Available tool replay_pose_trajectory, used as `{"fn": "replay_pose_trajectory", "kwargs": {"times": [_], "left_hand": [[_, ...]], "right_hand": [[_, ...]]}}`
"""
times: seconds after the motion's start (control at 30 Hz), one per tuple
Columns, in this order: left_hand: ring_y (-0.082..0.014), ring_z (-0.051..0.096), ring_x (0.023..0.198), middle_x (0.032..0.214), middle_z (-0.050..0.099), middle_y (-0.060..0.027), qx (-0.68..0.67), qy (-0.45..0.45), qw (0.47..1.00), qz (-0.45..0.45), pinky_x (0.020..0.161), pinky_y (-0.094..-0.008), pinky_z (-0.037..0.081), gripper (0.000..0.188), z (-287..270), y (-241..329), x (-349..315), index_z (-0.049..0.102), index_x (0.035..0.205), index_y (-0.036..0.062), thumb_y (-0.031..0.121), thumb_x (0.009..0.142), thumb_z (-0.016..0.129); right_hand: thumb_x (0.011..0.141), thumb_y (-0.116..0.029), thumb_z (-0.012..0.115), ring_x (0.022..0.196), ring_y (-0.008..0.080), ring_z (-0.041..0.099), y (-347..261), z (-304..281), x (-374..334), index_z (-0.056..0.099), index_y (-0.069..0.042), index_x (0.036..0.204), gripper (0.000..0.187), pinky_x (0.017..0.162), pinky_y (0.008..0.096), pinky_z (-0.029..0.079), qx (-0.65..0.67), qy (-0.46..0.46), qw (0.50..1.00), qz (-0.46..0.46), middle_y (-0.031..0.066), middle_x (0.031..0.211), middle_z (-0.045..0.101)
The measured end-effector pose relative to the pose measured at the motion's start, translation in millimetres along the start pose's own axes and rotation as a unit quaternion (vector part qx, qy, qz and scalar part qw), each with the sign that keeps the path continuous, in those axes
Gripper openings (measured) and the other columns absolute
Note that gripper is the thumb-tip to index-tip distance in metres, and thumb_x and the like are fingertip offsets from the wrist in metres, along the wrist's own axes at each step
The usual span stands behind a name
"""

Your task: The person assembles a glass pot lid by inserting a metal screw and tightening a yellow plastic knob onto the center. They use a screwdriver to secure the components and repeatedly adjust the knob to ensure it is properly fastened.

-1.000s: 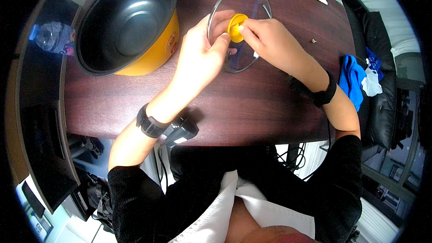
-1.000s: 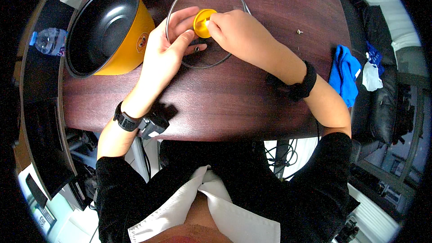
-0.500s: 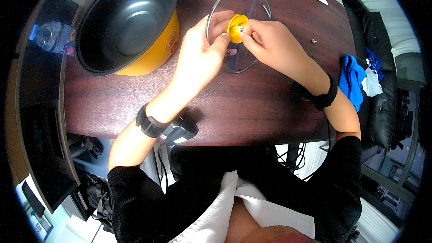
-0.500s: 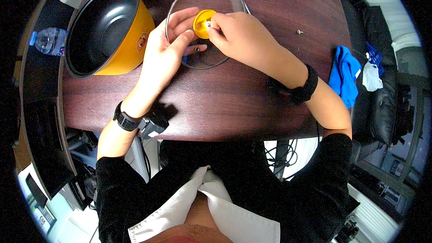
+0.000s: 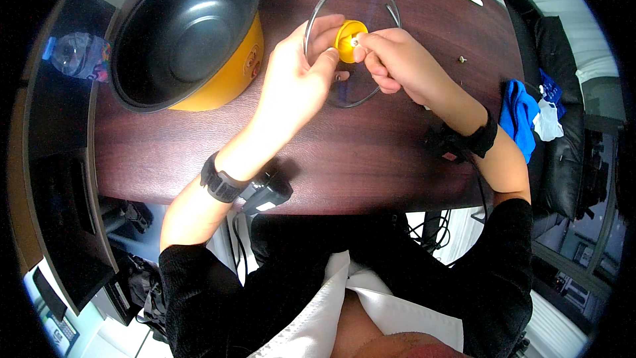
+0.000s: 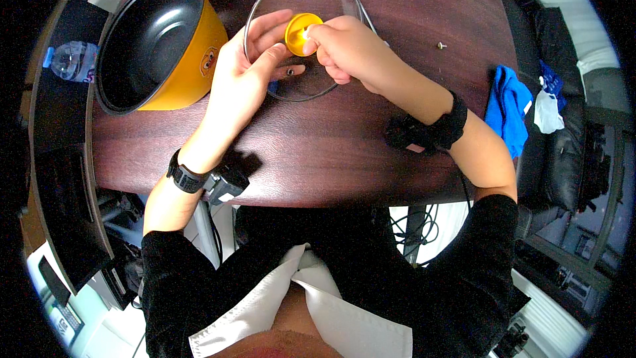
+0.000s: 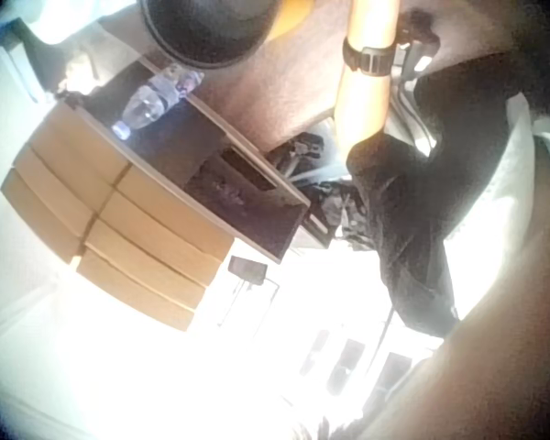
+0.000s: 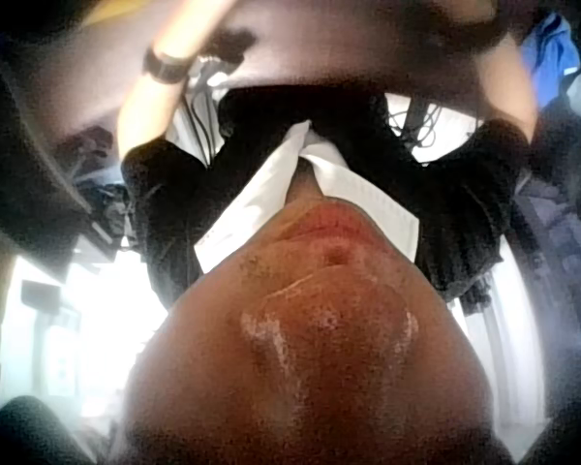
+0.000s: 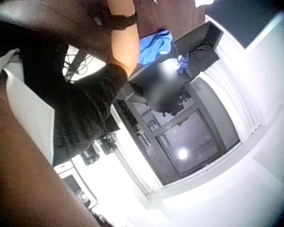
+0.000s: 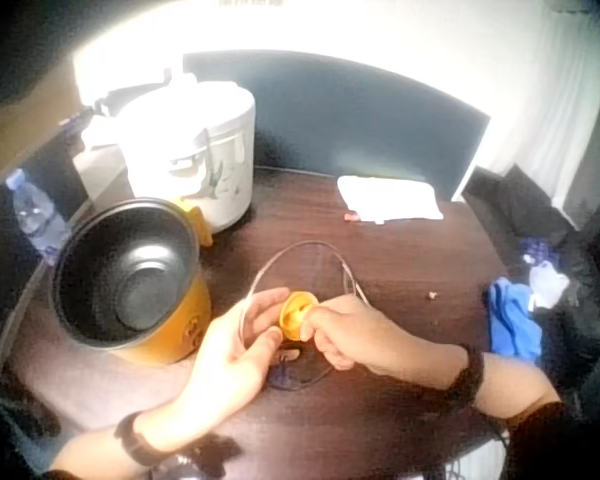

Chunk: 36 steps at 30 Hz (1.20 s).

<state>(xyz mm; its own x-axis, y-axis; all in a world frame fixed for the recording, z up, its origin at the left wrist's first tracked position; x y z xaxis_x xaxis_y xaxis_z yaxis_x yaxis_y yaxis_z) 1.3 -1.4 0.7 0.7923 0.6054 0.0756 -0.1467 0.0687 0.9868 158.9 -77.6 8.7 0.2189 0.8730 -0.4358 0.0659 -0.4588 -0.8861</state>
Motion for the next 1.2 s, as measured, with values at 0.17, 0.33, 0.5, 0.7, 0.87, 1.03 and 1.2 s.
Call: {"fn": "replay_pose_trajectory", "kwargs": {"times": [0.17,0.33,0.5,0.7,0.87,1.03,1.2], "left_hand": [[-0.0204,0.059,0.107,0.128,0.054,-0.0175,0.004,-0.002,1.000,-0.004,0.084,-0.0333,0.056,0.041,-0.7,0.8,0.8,0.040,0.134,-0.0033,-0.003,0.092,0.042],[-0.0188,0.059,0.106,0.126,0.056,-0.0157,0.009,0.008,1.000,-0.004,0.084,-0.0326,0.056,0.041,-0.8,1.3,-0.5,0.040,0.134,-0.0029,-0.003,0.092,0.043],[-0.0177,0.059,0.105,0.125,0.056,-0.0160,0.019,0.000,1.000,0.000,0.084,-0.0320,0.056,0.041,-0.9,2.5,-0.1,0.041,0.133,-0.0031,-0.003,0.092,0.043],[-0.0197,0.059,0.107,0.126,0.055,-0.0168,0.014,-0.003,1.000,0.001,0.085,-0.0323,0.056,0.040,-0.8,1.5,0.5,0.041,0.132,-0.0040,-0.003,0.092,0.043],[-0.0210,0.059,0.108,0.126,0.055,-0.0170,0.006,0.002,1.000,0.002,0.085,-0.0330,0.056,0.040,-0.6,0.1,1.0,0.041,0.133,-0.0040,-0.004,0.092,0.043],[-0.0205,0.059,0.109,0.127,0.055,-0.0166,0.018,-0.004,1.000,-0.007,0.085,-0.0332,0.056,0.041,0.0,3.4,0.0,0.040,0.133,-0.0038,-0.004,0.092,0.043],[-0.0206,0.058,0.110,0.126,0.055,-0.0166,0.012,-0.014,1.000,0.000,0.085,-0.0334,0.056,0.040,-0.4,0.6,-0.1,0.040,0.133,-0.0039,-0.003,0.093,0.043]], "right_hand": [[0.090,-0.021,0.051,0.054,0.0279,0.059,-11.9,-2.8,-9.6,0.058,-0.001,0.087,0.022,0.051,0.0383,0.046,-0.319,0.101,0.912,-0.239,0.0163,0.059,0.055],[0.089,-0.021,0.055,0.062,0.0349,0.061,-14.3,3.3,-13.1,0.056,-0.002,0.080,0.020,0.055,0.0426,0.048,-0.469,0.151,0.795,-0.354,0.0166,0.067,0.060],[0.089,-0.019,0.054,0.063,0.0356,0.061,-14.5,4.7,-9.8,0.057,-0.002,0.082,0.019,0.057,0.0437,0.049,-0.500,0.151,0.758,-0.391,0.0170,0.071,0.061],[0.090,-0.018,0.050,0.058,0.0361,0.060,-3.4,6.3,-0.6,0.058,0.002,0.081,0.023,0.054,0.0412,0.048,-0.265,0.103,0.939,-0.193,0.0180,0.064,0.059],[0.090,-0.020,0.052,0.050,0.0359,0.057,-5.8,1.8,-2.4,0.058,0.001,0.079,0.025,0.050,0.0410,0.047,-0.044,0.008,0.999,-0.023,0.0169,0.061,0.058],[0.088,-0.020,0.056,0.058,0.0338,0.061,-18.5,0.0,-15.4,0.058,-0.002,0.081,0.019,0.053,0.0409,0.049,-0.484,0.148,0.785,-0.357,0.0128,0.069,0.061],[0.085,-0.015,0.057,0.066,0.0340,0.063,-15.5,3.8,-12.5,0.056,-0.004,0.090,0.012,0.059,0.0420,0.052,-0.582,0.126,0.715,-0.366,0.0134,0.079,0.063]]}}
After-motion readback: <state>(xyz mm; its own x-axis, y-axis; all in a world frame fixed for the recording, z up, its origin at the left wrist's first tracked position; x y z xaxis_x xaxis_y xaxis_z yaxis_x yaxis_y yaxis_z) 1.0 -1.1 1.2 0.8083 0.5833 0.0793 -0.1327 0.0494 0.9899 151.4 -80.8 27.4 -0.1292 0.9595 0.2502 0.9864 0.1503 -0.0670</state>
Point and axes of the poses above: each hand's wrist, its own x-axis towards the middle knuckle, its own z-axis out of the palm, y = z × x, the point moved 2 cm from there along x, towards the middle knuckle
